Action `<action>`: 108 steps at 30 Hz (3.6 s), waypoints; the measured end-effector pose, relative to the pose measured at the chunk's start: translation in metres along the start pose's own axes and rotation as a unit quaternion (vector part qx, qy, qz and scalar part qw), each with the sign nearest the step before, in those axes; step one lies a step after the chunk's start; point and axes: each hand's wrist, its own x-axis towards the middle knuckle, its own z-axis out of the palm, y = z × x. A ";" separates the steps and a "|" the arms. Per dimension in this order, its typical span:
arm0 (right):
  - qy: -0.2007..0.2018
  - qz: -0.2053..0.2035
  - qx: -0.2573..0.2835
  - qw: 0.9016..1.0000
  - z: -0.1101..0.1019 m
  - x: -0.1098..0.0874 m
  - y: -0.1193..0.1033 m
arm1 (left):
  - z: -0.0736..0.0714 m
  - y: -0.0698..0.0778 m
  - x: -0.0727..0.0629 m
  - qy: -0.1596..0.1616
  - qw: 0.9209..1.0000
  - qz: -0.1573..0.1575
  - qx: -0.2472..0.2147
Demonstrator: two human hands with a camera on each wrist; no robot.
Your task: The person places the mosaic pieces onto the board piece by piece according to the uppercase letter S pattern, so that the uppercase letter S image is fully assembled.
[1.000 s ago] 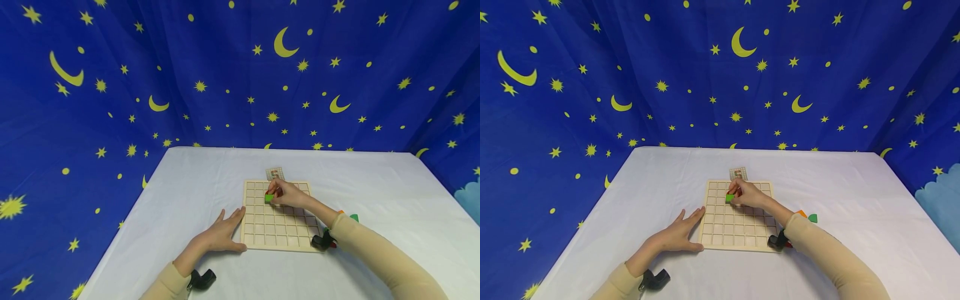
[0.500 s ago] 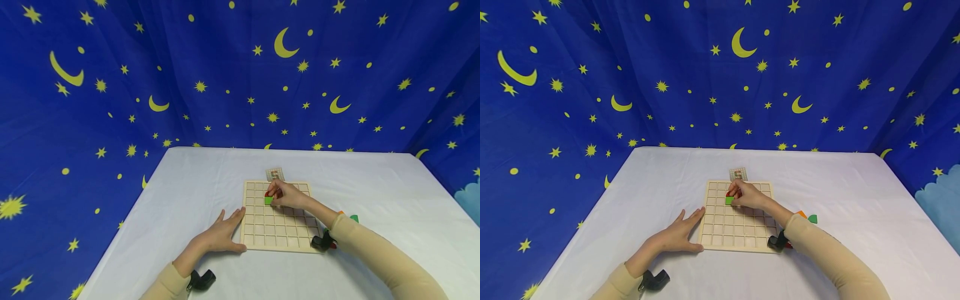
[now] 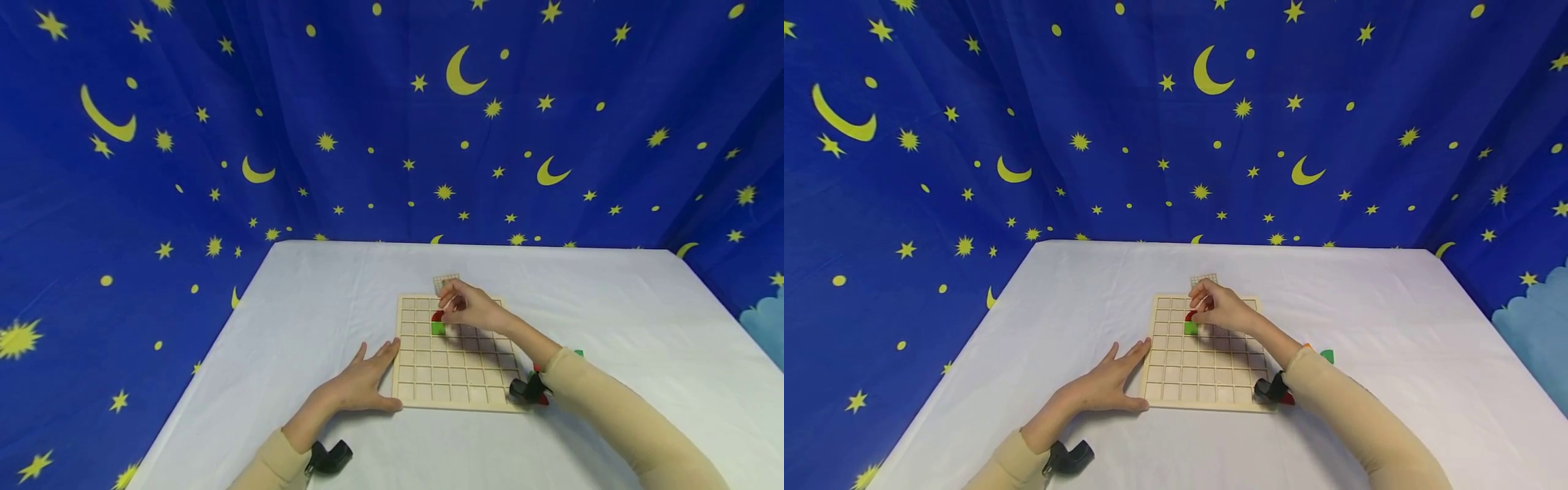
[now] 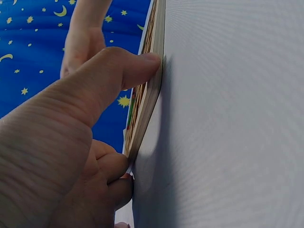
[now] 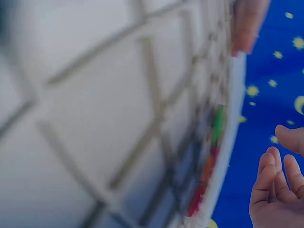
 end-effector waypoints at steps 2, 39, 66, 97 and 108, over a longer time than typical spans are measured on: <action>0.014 -0.003 0.018 1.000 -0.006 0.001 -0.003 | 0.000 0.000 0.000 0.000 1.000 0.000 -0.002; 0.205 0.112 -0.056 0.971 -0.112 -0.164 0.012 | 0.003 0.000 0.002 0.004 1.000 -0.002 -0.007; 0.182 0.287 -0.098 0.935 -0.077 -0.195 0.048 | 0.003 0.001 0.003 0.004 1.000 -0.001 -0.009; 0.166 0.265 -0.190 0.931 -0.069 -0.182 0.055 | 0.002 0.002 0.000 0.003 1.000 0.000 -0.020; 0.153 0.244 -0.193 0.938 -0.069 -0.183 0.054 | 0.003 0.002 0.000 0.007 1.000 0.001 -0.016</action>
